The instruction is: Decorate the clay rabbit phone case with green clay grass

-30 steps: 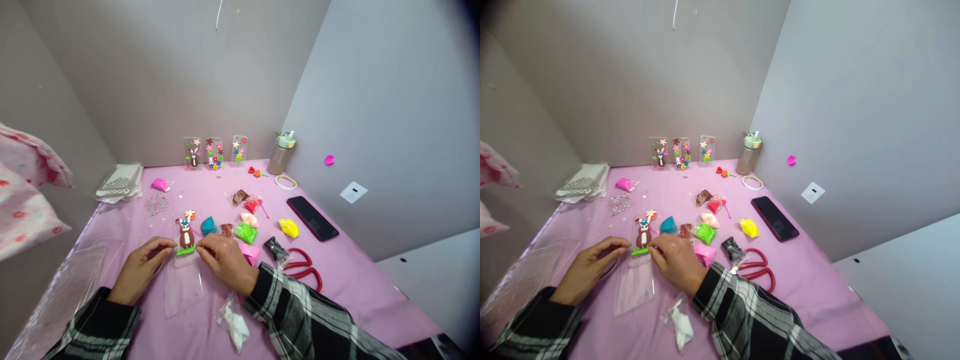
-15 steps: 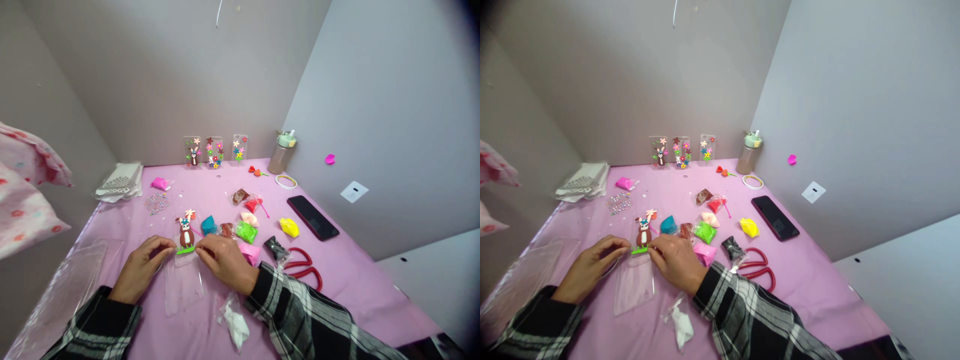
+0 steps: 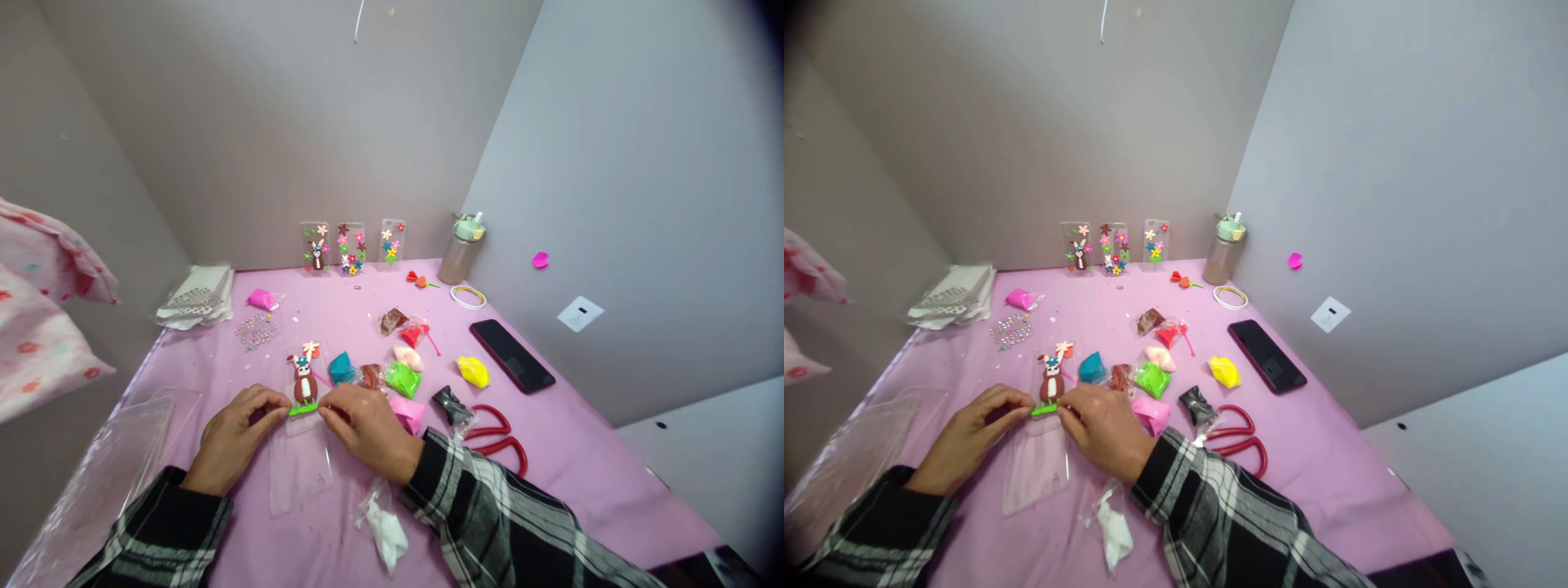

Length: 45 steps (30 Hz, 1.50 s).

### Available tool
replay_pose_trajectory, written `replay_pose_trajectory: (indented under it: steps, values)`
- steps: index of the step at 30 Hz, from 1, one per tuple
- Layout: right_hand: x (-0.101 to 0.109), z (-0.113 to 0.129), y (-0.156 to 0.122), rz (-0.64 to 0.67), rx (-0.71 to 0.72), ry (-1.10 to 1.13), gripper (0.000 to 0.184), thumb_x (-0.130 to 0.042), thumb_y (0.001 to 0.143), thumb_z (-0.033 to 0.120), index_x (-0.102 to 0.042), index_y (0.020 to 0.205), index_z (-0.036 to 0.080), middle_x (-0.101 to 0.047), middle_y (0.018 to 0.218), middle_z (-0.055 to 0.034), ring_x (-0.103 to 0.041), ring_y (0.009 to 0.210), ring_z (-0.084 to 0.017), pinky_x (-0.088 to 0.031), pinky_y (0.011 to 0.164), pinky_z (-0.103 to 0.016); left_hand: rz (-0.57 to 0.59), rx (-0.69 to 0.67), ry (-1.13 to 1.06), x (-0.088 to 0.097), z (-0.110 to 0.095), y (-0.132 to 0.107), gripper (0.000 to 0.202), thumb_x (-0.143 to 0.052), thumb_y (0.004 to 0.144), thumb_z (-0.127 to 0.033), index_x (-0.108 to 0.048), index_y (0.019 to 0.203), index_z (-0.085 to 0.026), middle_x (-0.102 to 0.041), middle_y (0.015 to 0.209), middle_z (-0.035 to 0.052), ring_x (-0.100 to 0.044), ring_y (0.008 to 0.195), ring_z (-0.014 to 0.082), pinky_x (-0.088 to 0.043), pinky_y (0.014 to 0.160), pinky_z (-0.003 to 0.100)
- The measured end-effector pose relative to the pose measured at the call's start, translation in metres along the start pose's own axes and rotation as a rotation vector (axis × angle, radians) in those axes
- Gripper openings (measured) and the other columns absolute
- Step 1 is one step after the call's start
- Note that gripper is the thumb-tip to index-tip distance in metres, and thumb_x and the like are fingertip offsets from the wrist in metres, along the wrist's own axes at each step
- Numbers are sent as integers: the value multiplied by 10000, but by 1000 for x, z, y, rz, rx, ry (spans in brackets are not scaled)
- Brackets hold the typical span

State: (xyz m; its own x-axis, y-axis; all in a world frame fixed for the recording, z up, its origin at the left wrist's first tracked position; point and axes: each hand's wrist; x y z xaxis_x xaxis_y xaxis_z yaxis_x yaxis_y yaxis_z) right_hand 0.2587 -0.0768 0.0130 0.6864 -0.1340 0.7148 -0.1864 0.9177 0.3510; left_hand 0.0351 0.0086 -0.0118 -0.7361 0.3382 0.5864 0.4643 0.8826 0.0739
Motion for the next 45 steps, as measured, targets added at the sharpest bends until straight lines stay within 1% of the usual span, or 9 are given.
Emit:
replay_pose_trajectory:
  steps: [8, 13, 18, 23, 29, 34, 45]
  values:
    - [1, 0, 1, 18, 2, -9, 130, -576, 998, 169, -702, 973, 183, -737, 910, -35, -642, 811, -157, -441, 726, -262, 8, 12, 6, 1, -6, 1, 318, -607, 865, -575, -738, 844, -286, -716, 953, 10, -647, 960, 234, -473, 899, 304]
    - [0, 1, 0, 23, 5, -15, 135, -573, 998, 167, -704, 971, 178, -740, 914, -36, -646, 815, -158, -440, 725, -261, 1, 33, 1, 1, -7, 1, 323, -613, 852, -582, -741, 835, -286, -718, 955, 2, -655, 959, 229, -470, 901, 296]
    - [0, 1, 0, 25, 11, -22, 133, -576, 996, 164, -706, 973, 177, -744, 917, -39, -651, 818, -160, -437, 729, -263, -2, 48, -26, 2, -11, 1, 341, -593, 863, -577, -744, 863, -272, -728, 973, 10, -669, 977, 231, -470, 912, 299]
    - [0, 0, 0, 29, 12, -30, 130, -579, 995, 165, -707, 977, 179, -747, 925, -42, -656, 826, -163, -435, 730, -263, 14, 54, -53, 5, -14, 1, 376, -578, 863, -596, -747, 871, -260, -739, 967, 13, -676, 973, 232, -482, 914, 291]
    - [0, 1, 0, 36, 14, -36, 120, -587, 993, 172, -706, 982, 178, -750, 936, -41, -656, 830, -164, -440, 734, -266, 46, 67, -37, 3, -12, 1, 355, -597, 864, -601, -743, 860, -277, -735, 938, -6, -666, 949, 227, -466, 889, 290]
    - [0, 0, 0, 44, 14, -40, 135, -573, 1001, 176, -708, 991, 183, -749, 937, -42, -654, 830, -163, -442, 733, -267, 21, 64, -25, 1, -10, 0, 375, -595, 855, -622, -742, 877, -277, -730, 987, 16, -651, 995, 247, -457, 935, 315]
    - [1, 1, 0, 63, 19, -52, 140, -564, 1005, 185, -703, 989, 177, -743, 934, -47, -656, 833, -166, -449, 733, -267, -24, 39, -9, 0, -9, 0, 319, -638, 828, -580, -740, 851, -279, -729, 958, 14, -662, 956, 238, -493, 899, 313]
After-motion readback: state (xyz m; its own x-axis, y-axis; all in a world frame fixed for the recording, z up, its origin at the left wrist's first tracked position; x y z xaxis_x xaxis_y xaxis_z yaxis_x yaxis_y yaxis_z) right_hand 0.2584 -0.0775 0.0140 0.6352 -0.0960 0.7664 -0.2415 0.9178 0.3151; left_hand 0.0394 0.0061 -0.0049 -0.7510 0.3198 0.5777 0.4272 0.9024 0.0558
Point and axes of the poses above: each hand's wrist, its own y-axis towards the middle knuckle, its own x-axis out of the back of the hand, z = x × y
